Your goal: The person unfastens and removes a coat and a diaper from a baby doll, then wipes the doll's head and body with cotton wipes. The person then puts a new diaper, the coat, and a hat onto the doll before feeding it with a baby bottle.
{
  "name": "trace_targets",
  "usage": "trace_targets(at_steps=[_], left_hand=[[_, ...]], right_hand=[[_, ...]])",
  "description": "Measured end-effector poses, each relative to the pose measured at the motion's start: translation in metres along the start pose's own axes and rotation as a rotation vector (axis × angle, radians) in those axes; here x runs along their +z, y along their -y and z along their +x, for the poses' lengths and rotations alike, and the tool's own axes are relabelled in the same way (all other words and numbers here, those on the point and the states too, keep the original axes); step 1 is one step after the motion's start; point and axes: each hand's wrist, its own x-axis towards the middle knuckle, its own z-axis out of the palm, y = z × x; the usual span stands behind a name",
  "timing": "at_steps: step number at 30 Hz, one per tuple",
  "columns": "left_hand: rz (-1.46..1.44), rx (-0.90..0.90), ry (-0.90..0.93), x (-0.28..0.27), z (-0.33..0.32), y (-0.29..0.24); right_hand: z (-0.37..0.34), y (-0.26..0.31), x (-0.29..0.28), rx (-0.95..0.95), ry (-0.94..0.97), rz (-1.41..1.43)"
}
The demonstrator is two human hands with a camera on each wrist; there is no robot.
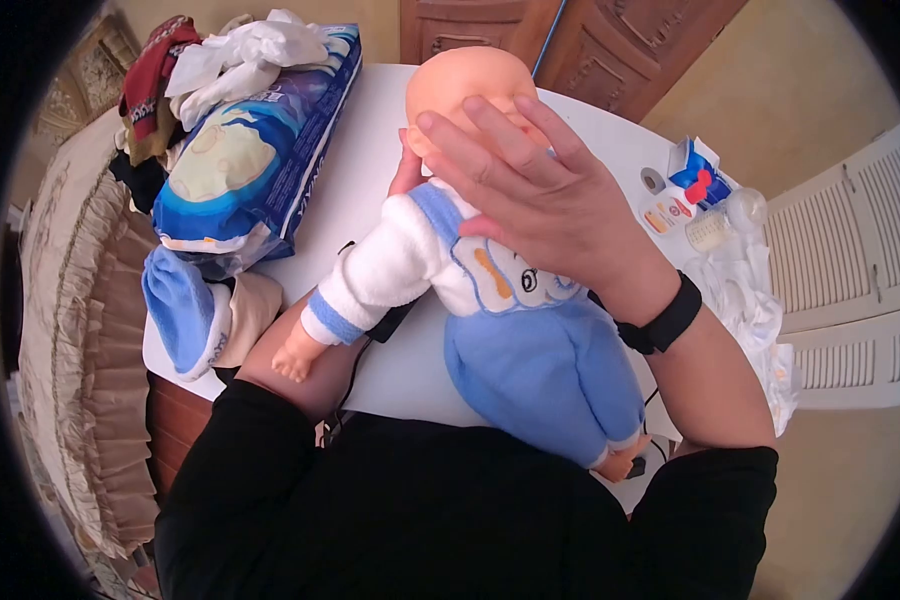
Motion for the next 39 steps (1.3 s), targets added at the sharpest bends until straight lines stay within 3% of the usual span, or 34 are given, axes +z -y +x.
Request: trace_targets(at_steps=[3,5,8,10,14,22,23,25,29,31,35,39], left_hand=[[0.127,0.032,-0.120,-0.003,-0.002,-0.005],[0.207,0.047,-0.203,-0.007,-0.001,-0.007],[0.286,0.060,-0.288,-0.008,0.000,-0.006],[0.579,0.099,-0.422,-0.004,0.003,-0.002],[0.535,0.082,-0.397,-0.007,0.002,-0.005],[0.245,0.124,0.001,-0.025,-0.002,-0.002],[0.246,0.121,0.001,-0.021,-0.003,-0.002],[0.553,0.159,-0.310,-0.010,-0.003,-0.005],[0.544,0.247,-0.138,-0.028,0.004,-0.007],[0.516,0.132,-0.388,-0.020,0.004,-0.005],[0.437,0.049,-0.448,0.006,0.006,0.004],[0.501,0.027,-0.374,0.002,0.006,0.001]], right_hand=[[-0.001,0.002,-0.003,-0.041,0.058,0.044],[0.000,0.003,-0.001,-0.006,-0.012,0.204],[0.016,0.001,-0.002,0.091,-0.046,0.101],[0.021,0.000,0.000,0.116,-0.051,0.175],[0.018,0.003,-0.001,0.084,-0.007,0.258],[0.020,0.002,-0.003,0.033,-0.019,0.288],[0.024,0.001,-0.003,0.035,-0.002,0.265],[0.030,0.000,-0.003,0.057,0.016,0.289],[0.042,-0.008,-0.005,0.135,0.030,0.303],[0.044,-0.018,-0.002,0.161,0.018,0.309],[0.054,-0.032,-0.001,0.208,-0.011,0.307],[0.042,-0.046,0.018,0.270,-0.007,0.310]])
